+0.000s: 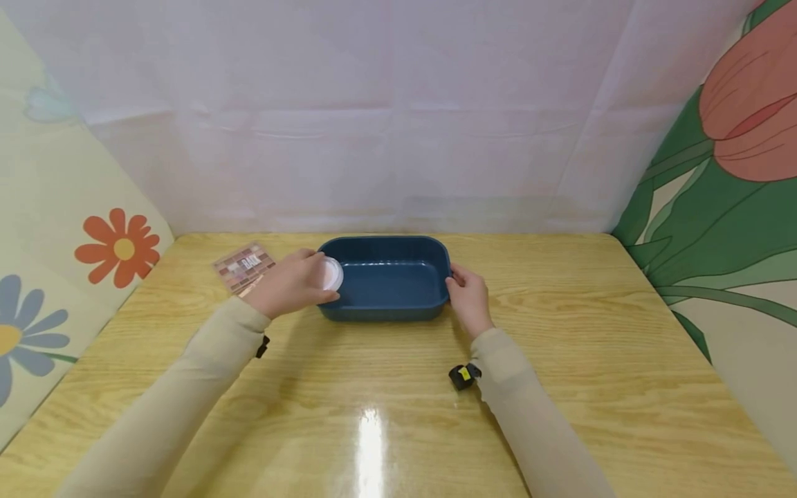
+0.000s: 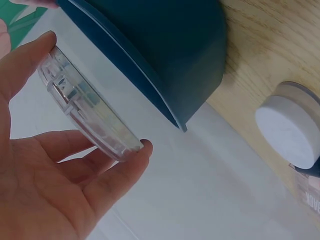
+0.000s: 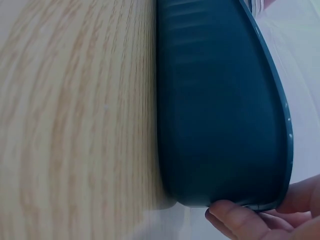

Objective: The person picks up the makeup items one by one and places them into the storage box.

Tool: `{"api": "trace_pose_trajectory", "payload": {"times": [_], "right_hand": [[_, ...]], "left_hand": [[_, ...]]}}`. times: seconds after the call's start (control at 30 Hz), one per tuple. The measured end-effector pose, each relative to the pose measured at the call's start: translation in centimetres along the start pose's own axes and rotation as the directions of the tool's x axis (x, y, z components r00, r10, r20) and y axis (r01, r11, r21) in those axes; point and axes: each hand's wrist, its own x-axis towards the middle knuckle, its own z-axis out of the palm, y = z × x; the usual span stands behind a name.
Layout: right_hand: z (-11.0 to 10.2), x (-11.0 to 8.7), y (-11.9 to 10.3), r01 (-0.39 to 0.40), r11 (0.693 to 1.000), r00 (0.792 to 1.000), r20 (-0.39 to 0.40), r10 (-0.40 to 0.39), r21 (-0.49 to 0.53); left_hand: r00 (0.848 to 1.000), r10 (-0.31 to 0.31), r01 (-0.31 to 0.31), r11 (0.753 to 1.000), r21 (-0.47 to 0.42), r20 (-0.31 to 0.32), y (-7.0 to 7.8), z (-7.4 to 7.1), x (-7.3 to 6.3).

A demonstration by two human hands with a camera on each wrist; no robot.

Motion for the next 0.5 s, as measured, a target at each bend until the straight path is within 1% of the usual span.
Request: {"api": "trace_pose_trajectory", "payload": {"times": [0.27, 0.5], "right_hand": [[0.04, 0.11, -0.01, 0.005, 1.000, 1.000, 0.000, -0.005, -0.013], [-0.13, 0.20, 0.02, -0.011, 1.000, 1.000, 0.009, 0.011, -0.012]], "left_hand": [[1.000, 0.022, -0.022, 1.000, 0.008, 0.000, 0.21, 0.17, 0.28], [0.999, 0.041, -0.041, 0.999, 0.006, 0.000, 0.34, 0.33, 0.64]]}}
